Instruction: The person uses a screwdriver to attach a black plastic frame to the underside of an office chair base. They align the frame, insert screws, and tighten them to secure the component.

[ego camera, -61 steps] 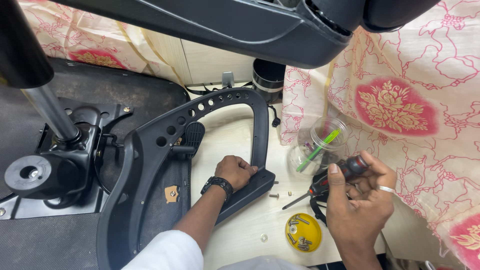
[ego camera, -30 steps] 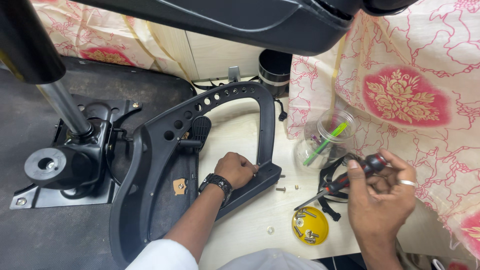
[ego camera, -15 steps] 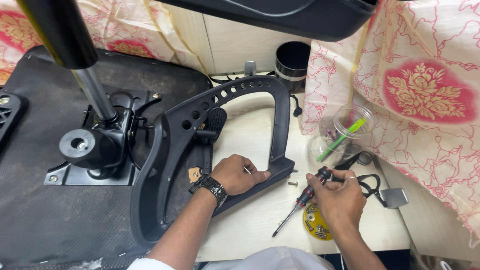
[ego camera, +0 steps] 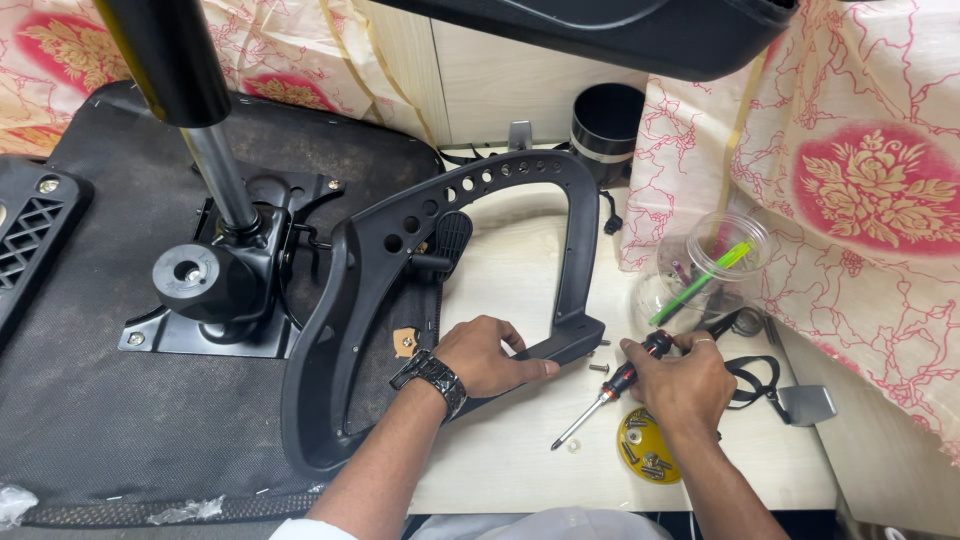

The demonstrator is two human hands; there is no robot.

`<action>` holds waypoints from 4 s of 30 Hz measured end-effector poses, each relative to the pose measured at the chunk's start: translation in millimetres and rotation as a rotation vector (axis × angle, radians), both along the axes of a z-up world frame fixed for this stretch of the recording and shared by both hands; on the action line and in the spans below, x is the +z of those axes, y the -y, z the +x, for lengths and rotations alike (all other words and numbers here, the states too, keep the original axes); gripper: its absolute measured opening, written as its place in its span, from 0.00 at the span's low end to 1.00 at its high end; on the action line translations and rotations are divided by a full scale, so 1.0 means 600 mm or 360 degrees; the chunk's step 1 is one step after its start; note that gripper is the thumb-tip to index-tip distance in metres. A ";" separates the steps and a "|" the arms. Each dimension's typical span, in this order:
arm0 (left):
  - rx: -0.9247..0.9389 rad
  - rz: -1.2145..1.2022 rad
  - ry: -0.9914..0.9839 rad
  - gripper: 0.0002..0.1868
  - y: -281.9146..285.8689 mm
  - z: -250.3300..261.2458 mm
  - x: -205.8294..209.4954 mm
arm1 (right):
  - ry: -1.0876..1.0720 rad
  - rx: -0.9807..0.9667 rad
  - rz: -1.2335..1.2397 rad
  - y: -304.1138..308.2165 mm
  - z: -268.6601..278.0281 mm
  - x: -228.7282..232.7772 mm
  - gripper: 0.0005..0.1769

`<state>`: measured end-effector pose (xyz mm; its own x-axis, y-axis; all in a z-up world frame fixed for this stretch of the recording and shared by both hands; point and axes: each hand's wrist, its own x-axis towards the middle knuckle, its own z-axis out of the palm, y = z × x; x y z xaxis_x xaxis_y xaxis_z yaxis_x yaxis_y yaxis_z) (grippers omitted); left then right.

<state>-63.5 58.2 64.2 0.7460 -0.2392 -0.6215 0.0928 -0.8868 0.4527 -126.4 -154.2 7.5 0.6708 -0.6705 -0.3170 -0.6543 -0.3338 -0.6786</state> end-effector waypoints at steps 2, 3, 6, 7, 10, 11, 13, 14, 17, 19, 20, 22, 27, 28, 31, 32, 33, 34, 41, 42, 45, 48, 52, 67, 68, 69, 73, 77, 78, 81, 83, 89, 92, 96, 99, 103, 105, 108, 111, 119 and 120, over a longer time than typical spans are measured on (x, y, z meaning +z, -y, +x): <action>-0.0012 0.0063 -0.0032 0.39 0.002 0.000 -0.001 | -0.0011 -0.0015 0.0009 0.004 -0.001 -0.006 0.34; -0.0018 0.0085 -0.0054 0.41 0.003 0.000 -0.003 | -0.0017 -0.0021 0.0012 0.005 -0.001 -0.009 0.34; -0.0023 0.0126 -0.0099 0.45 0.001 0.001 -0.010 | 0.0025 0.0017 -0.0264 0.010 -0.010 -0.016 0.31; -0.0026 0.0122 -0.0102 0.46 -0.001 0.002 -0.014 | 0.0043 0.0047 -0.0318 0.009 -0.014 -0.018 0.31; -0.0029 0.0078 -0.0097 0.51 -0.007 0.003 -0.024 | 0.0047 0.0052 -0.0283 0.006 -0.021 -0.015 0.29; -0.0031 0.0058 -0.0092 0.52 -0.008 0.003 -0.026 | 0.0015 0.0004 -0.0141 0.001 -0.023 -0.012 0.29; -0.0011 0.0076 -0.0164 0.52 -0.009 0.003 -0.030 | -0.0024 -0.0046 0.0026 -0.006 -0.024 -0.003 0.28; 0.0000 0.0084 -0.0201 0.52 -0.008 0.003 -0.032 | -0.0032 -0.0048 0.0052 -0.008 -0.023 0.002 0.28; 0.0017 0.0066 -0.0227 0.52 -0.006 0.002 -0.036 | 0.0006 -0.0041 0.0078 -0.010 -0.022 0.016 0.26; 0.0017 0.0054 -0.0241 0.50 -0.006 0.003 -0.038 | 0.0033 -0.0031 0.0090 -0.012 -0.022 0.021 0.23; 0.0017 0.0048 -0.0248 0.50 -0.007 0.003 -0.039 | 0.0036 -0.0026 0.0100 -0.014 -0.022 0.023 0.21; -0.0025 0.0069 -0.0223 0.48 -0.007 0.008 -0.041 | -0.0008 0.0014 0.0110 -0.017 -0.022 0.027 0.18; 0.0009 0.0018 -0.0273 0.44 -0.007 0.005 -0.053 | -0.0238 0.0473 -0.0268 -0.019 -0.030 0.050 0.19; 0.0010 0.0003 -0.0269 0.44 -0.007 0.005 -0.055 | -0.0323 0.0537 -0.0339 -0.021 -0.035 0.057 0.22; 0.0021 -0.0021 -0.0261 0.44 -0.011 0.006 -0.059 | -0.0545 0.0726 -0.0531 -0.022 -0.053 0.075 0.35; 0.0022 -0.0026 -0.0260 0.44 -0.011 0.006 -0.060 | -0.0602 0.0783 -0.0576 -0.023 -0.058 0.079 0.42; 0.0020 -0.0027 -0.0260 0.44 -0.012 0.006 -0.060 | -0.0660 0.0835 -0.0618 -0.023 -0.063 0.081 0.48; 0.0018 -0.0028 -0.0261 0.43 -0.013 0.007 -0.060 | -0.0695 0.0846 -0.0621 -0.024 -0.066 0.081 0.51; -0.0012 -0.0021 -0.0272 0.45 -0.014 0.010 -0.060 | -0.0757 0.0866 -0.0543 -0.017 -0.074 0.050 0.56; -0.0003 -0.0038 -0.0272 0.45 -0.014 0.009 -0.060 | -0.0764 0.0874 -0.0523 -0.014 -0.076 0.044 0.54; 0.0028 -0.0073 -0.0264 0.46 -0.015 0.007 -0.059 | -0.0718 0.0812 -0.0497 -0.004 -0.076 0.027 0.50; 0.0035 -0.0073 -0.0249 0.48 -0.016 0.007 -0.057 | -0.0547 0.0775 -0.0560 0.010 -0.074 0.011 0.45; 0.0030 -0.0093 -0.0224 0.51 -0.017 0.005 -0.053 | -0.0515 0.0723 -0.0533 0.031 -0.068 0.002 0.40; 0.0160 -0.0032 0.0082 0.42 -0.023 -0.021 -0.003 | -0.0163 0.0687 -0.0620 -0.009 -0.045 0.054 0.24; 0.0198 -0.0048 0.0155 0.41 -0.026 -0.025 0.001 | -0.0167 0.0669 -0.0522 -0.015 -0.041 0.059 0.25; 0.0260 -0.0057 0.0285 0.38 -0.029 -0.028 0.005 | -0.0171 0.0657 -0.0424 -0.023 -0.036 0.064 0.25; 0.0587 -0.0204 0.1004 0.23 -0.064 -0.041 0.023 | -0.0318 0.0396 0.0550 -0.062 -0.028 0.072 0.32; 0.1029 -0.0355 0.1516 0.10 -0.108 -0.050 0.041 | -0.0390 0.0317 0.1170 -0.094 -0.023 0.069 0.37; 0.1083 -0.0407 0.1494 0.10 -0.119 -0.052 0.047 | -0.0414 0.0308 0.1276 -0.101 -0.022 0.068 0.38; 0.1152 -0.0507 0.1461 0.13 -0.137 -0.061 0.061 | -0.0371 0.0355 0.1410 -0.112 -0.021 0.065 0.38; 0.1076 -0.0489 0.1489 0.12 -0.137 -0.070 0.066 | -0.0353 0.0338 0.1453 -0.120 -0.017 0.062 0.38; 0.1090 -0.0577 0.1507 0.12 -0.131 -0.079 0.079 | -0.0326 0.0337 0.1720 -0.137 -0.007 0.052 0.34; 0.1102 -0.0658 0.1508 0.12 -0.141 -0.078 0.089 | -0.0265 0.0227 0.1815 -0.148 -0.006 0.046 0.32; 0.1171 -0.0880 0.1848 0.10 -0.159 -0.085 0.101 | -0.0185 0.0105 0.1880 -0.162 -0.004 0.033 0.31; 0.1286 -0.0794 0.1956 0.16 -0.175 -0.090 0.109 | -0.0164 0.0069 0.1925 -0.172 -0.001 0.021 0.28; 0.1497 -0.0472 0.1936 0.25 -0.192 -0.088 0.127 | -0.0162 -0.0011 0.1964 -0.184 -0.002 0.013 0.26; 0.1450 -0.0300 0.2091 0.18 -0.200 -0.085 0.135 | -0.0163 -0.0039 0.2009 -0.190 -0.003 0.012 0.26; 0.1302 0.0030 0.2194 0.19 -0.219 -0.081 0.146 | -0.0177 -0.0010 0.1962 -0.195 -0.002 0.013 0.23; 0.1449 0.0084 0.1800 0.26 -0.229 -0.082 0.142 | -0.0166 -0.0055 0.2003 -0.200 0.000 0.010 0.21; 0.1558 0.0432 0.1210 0.49 -0.271 -0.099 0.111 | -0.0058 0.0035 0.1957 -0.197 0.007 -0.005 0.15; 0.1534 0.0404 0.1173 0.47 -0.280 -0.098 0.106 | -0.0050 0.0039 0.1956 -0.197 0.009 -0.006 0.14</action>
<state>-122.4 226.2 127.7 0.7418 0.6667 0.0726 0.5517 -0.6683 0.4990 -121.0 -36.0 4.1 0.6597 0.0981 -0.7451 -0.6787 0.5035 -0.5346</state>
